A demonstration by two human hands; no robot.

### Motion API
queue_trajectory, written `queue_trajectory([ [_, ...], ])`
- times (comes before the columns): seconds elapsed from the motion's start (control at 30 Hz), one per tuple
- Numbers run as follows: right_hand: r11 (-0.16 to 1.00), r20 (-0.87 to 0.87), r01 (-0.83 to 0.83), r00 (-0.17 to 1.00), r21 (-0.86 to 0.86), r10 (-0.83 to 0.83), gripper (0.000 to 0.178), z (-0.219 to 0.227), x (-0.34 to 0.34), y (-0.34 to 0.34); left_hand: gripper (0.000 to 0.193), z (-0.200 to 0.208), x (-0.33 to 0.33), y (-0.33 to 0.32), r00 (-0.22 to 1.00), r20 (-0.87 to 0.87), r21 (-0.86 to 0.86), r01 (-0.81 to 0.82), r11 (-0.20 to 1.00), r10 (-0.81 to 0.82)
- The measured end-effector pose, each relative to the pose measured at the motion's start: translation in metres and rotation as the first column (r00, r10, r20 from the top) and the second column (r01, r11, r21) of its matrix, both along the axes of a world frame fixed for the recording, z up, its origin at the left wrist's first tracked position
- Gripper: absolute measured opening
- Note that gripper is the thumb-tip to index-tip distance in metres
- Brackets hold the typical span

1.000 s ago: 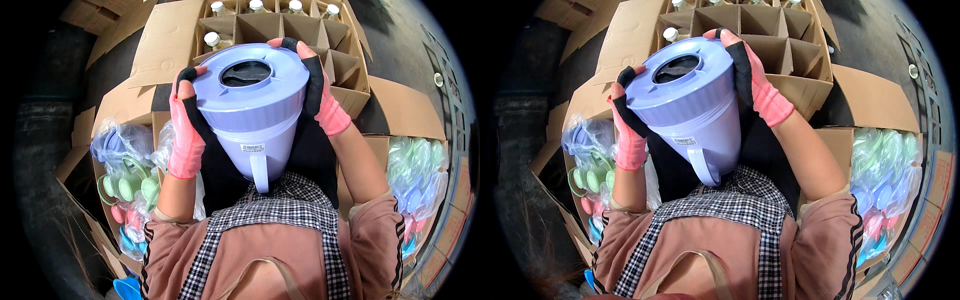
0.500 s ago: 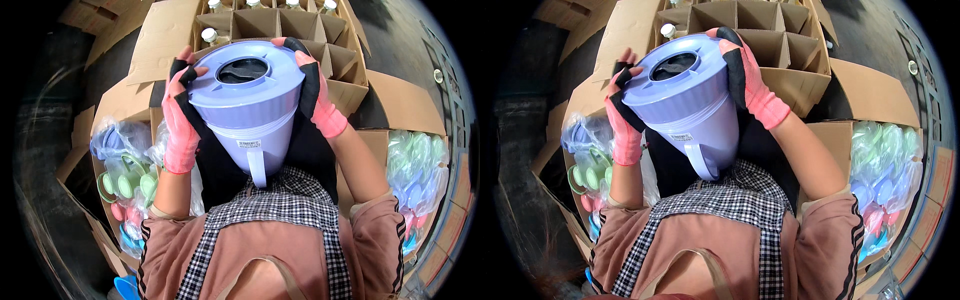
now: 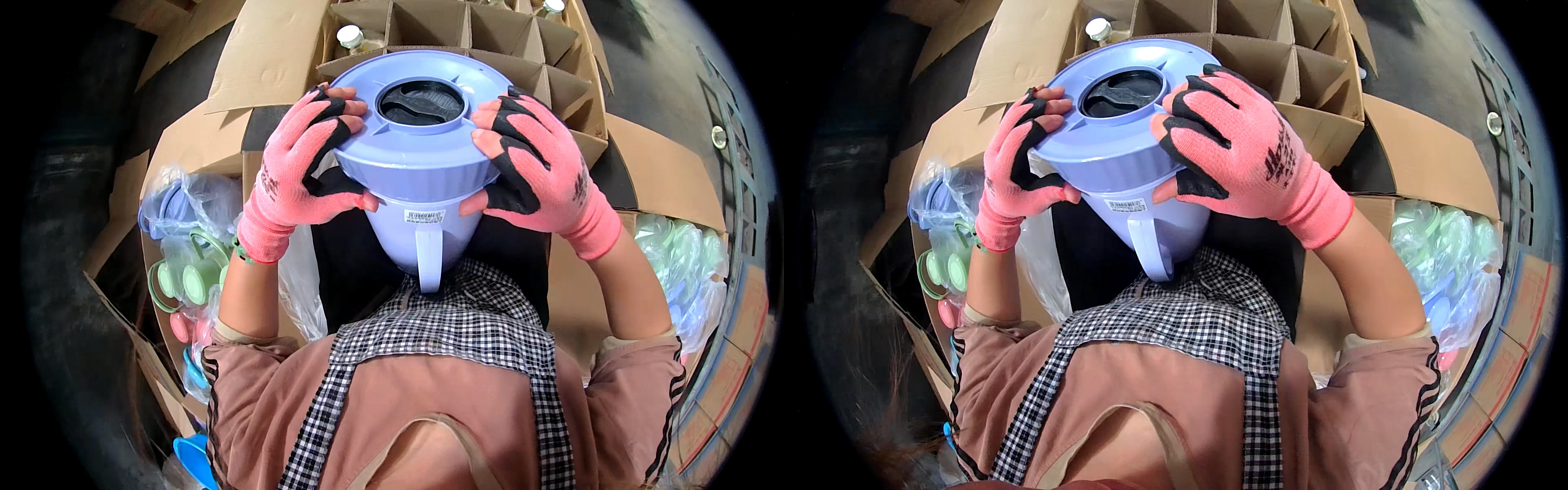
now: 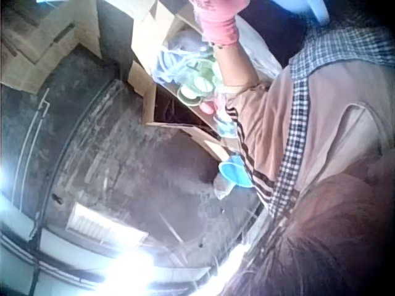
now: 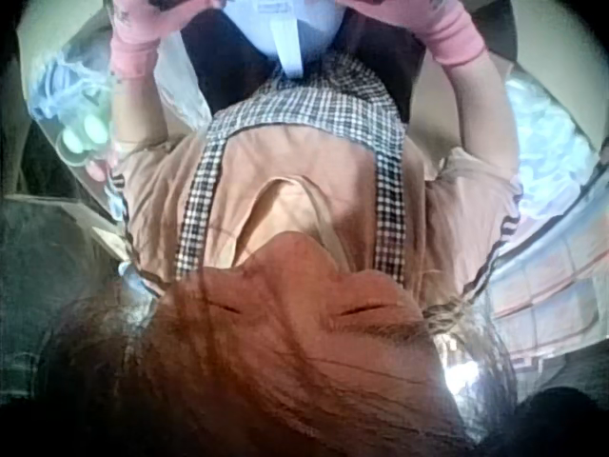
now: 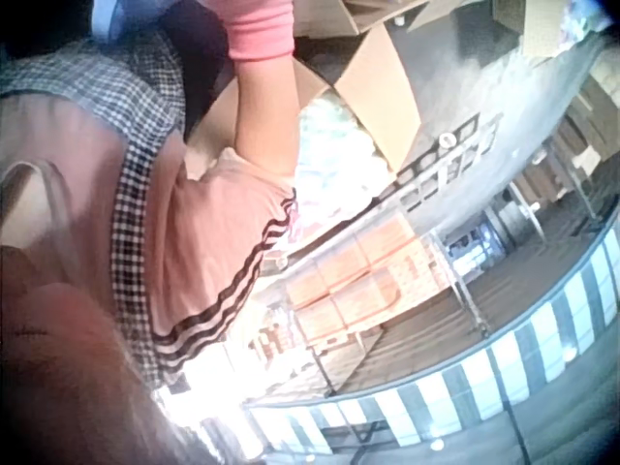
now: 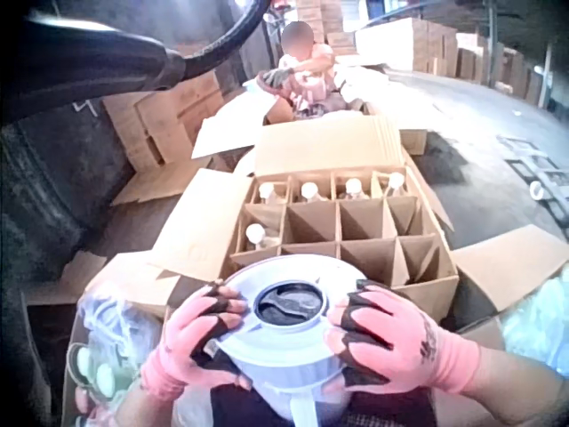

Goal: The person assembles plastic pitchers by inserting stainless steel inner liners into the plastic bodies and securing the lids. They then wrap each assembled unit in a clear plastic bag and place it into a cardboard box. The process is repeated for multiple pitchers of different colors.

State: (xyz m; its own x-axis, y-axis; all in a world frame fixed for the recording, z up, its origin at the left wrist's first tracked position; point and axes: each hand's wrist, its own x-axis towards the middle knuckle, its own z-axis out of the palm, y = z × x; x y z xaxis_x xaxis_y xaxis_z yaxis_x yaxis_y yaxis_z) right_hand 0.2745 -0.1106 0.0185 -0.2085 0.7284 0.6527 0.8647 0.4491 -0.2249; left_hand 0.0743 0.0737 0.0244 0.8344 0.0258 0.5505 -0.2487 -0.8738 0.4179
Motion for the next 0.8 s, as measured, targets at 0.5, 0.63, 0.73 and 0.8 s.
queue_trajectory([
  [0.5, 0.993, -0.073, -0.044, 0.997, -0.106, 0.036, 0.054, 0.011, 0.0, 0.003, 0.061, 0.0, -0.008, -0.016, 0.997, -0.005, 0.051, -0.077, 0.996, 0.077],
  [0.63, 0.985, -0.774, -0.156, 0.632, -0.073, 0.043, 0.062, -0.004, 0.03, 0.024, 0.069, 0.017, -0.008, -0.05, 0.993, 0.003, -0.239, -0.111, 0.965, 0.115],
  [0.73, 0.884, -0.999, -0.467, -0.045, 0.022, 0.001, 0.06, -0.033, 0.038, 0.055, 0.054, 0.002, 0.003, -0.067, 0.93, 0.005, -0.411, -0.334, 0.848, 0.368],
  [0.8, 0.931, -0.96, -0.291, -0.108, -0.219, -0.26, 0.055, -0.011, -0.01, 0.048, 0.041, -0.015, 0.014, -0.046, 0.84, 0.044, -0.533, -0.439, 0.724, 0.541],
])
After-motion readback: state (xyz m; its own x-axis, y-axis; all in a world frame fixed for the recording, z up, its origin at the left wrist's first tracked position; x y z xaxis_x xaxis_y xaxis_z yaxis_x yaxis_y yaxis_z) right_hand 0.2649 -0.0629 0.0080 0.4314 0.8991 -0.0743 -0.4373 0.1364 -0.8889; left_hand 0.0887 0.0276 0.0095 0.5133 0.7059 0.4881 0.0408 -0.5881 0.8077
